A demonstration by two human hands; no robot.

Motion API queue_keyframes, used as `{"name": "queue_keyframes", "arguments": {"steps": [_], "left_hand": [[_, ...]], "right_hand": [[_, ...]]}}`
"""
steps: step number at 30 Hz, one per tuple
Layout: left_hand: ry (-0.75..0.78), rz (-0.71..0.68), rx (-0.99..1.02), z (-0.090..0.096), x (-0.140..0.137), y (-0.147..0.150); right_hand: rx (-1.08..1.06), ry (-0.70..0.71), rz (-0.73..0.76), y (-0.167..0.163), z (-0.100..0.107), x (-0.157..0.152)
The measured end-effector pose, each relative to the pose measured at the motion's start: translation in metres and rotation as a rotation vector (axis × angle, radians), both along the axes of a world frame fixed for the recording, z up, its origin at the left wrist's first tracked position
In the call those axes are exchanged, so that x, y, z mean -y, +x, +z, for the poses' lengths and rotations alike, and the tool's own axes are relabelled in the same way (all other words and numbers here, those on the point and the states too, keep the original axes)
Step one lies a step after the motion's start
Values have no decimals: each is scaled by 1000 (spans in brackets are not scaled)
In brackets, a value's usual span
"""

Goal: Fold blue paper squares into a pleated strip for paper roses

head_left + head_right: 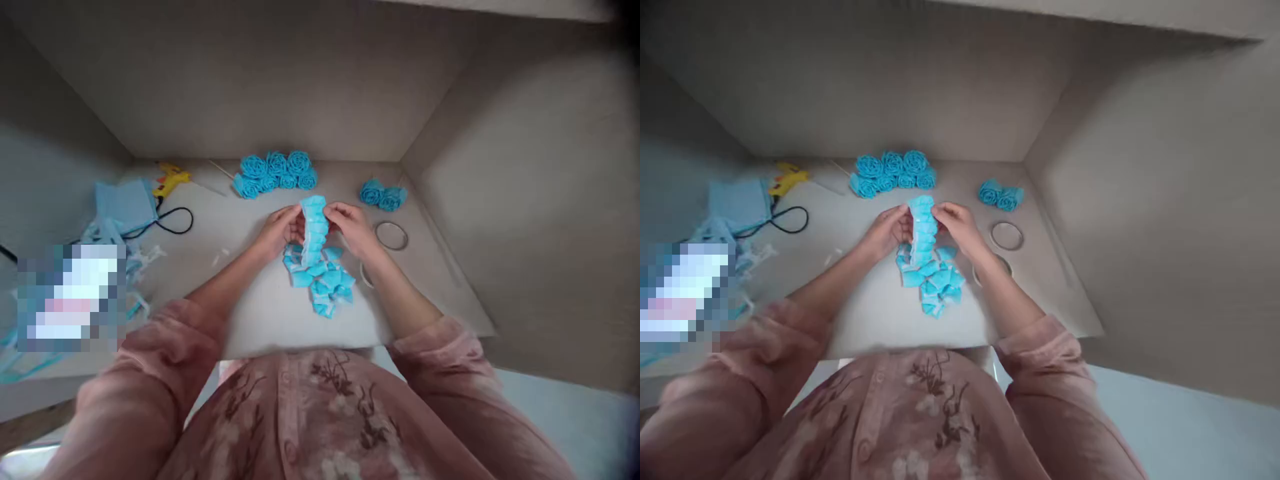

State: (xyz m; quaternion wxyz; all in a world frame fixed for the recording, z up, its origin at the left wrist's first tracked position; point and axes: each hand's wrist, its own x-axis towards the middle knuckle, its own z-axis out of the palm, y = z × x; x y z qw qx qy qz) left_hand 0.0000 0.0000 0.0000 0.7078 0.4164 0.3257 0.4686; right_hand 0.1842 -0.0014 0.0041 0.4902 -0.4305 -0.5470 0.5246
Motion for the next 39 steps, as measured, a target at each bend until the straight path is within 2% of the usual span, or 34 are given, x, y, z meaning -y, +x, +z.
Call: {"name": "queue_keyframes", "arguments": {"steps": [9, 18, 28, 39], "left_hand": [[48, -7, -57, -3, 0, -1], [54, -129, -66, -6, 3, -2], [18, -7, -36, -5, -1, -3], [72, -56, -89, -7, 0, -3]], "right_hand": [[-3, -22, -9, -2, 3, 1], [-11, -10, -24, -4, 3, 0], [-12, -41, 57, -5, 2, 2], [-20, -27, -21, -4, 0, 0]]}}
